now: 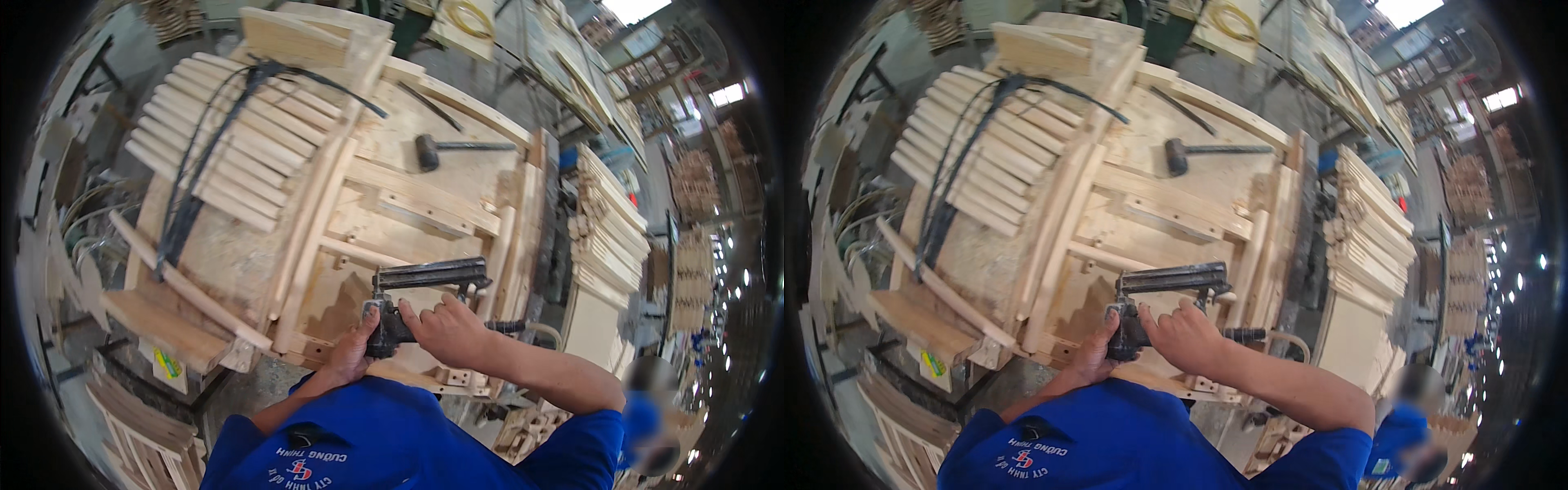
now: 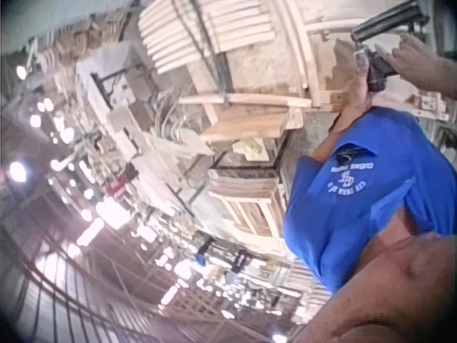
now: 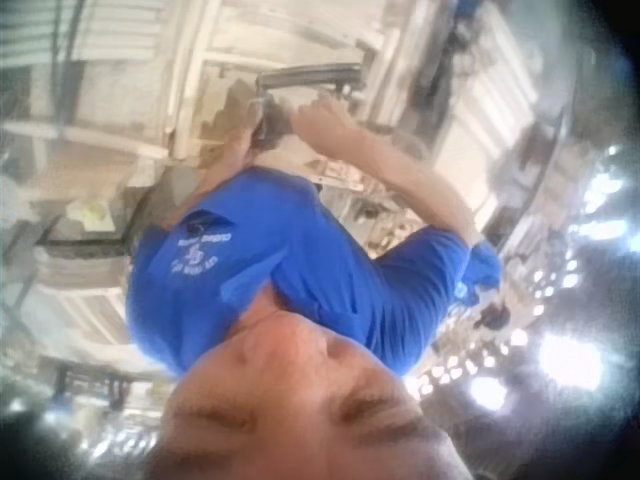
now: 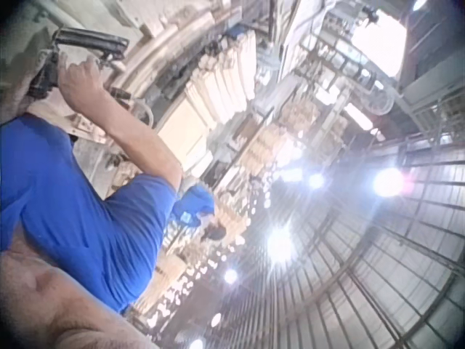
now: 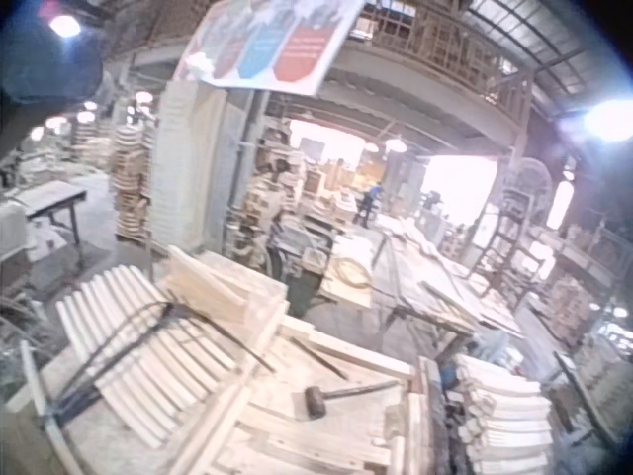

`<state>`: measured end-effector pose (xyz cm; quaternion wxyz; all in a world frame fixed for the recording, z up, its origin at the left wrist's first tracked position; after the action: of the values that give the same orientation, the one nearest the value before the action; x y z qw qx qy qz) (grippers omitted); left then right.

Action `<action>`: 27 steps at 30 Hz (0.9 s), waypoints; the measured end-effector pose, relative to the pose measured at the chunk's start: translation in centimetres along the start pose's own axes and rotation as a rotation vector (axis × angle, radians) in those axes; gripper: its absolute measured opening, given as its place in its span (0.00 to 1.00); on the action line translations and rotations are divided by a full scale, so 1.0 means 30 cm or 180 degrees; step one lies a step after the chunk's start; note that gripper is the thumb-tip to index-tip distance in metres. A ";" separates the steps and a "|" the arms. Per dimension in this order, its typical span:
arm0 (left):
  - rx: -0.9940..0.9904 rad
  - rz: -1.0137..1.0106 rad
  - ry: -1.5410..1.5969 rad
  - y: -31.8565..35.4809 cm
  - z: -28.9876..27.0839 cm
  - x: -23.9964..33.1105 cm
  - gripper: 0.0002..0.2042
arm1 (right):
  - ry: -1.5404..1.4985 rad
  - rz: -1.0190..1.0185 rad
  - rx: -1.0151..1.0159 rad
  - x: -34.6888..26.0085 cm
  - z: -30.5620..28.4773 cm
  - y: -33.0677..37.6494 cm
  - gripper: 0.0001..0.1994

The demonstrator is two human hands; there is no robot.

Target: The person assembles wooden chair frames by inserting dowels into pre-drilled holes and securing them with a pneumatic nail gun. The person repeatedly picks up frame components, aligns them, and fastens them together on a workbench in a factory setting.

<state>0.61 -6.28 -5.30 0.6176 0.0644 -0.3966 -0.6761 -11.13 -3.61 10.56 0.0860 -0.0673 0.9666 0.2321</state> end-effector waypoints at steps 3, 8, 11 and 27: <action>0.0161 0.0630 0.0337 0.018 -0.053 0.071 0.27 | 0.0160 -0.0394 0.0126 0.012 -0.024 -0.132 0.36; 0.0229 0.0816 0.0654 0.004 -0.134 0.113 0.28 | -0.0241 -0.0547 -0.0133 0.021 -0.083 -0.296 0.37; 0.0366 0.0917 0.0757 -0.006 -0.138 0.156 0.28 | -0.0166 -0.0644 -0.0047 0.035 -0.090 -0.339 0.38; 0.0622 0.0942 0.0656 0.008 -0.131 0.187 0.28 | -0.0040 -0.0620 -0.0214 0.027 -0.091 -0.357 0.34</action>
<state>1.79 -13.02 -5.56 0.7383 0.1339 -0.4002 -0.5261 -10.47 -14.39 8.13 0.1120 -0.1623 0.9465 0.2553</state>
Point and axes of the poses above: each hand's wrist, its own y-axis away from the middle knuckle, its own z-axis out of the palm, x = y × z, the point moved 8 cm from there along -y, towards the middle knuckle, and after that the axes turned 12 degrees about -y, right-handed, at the moved point
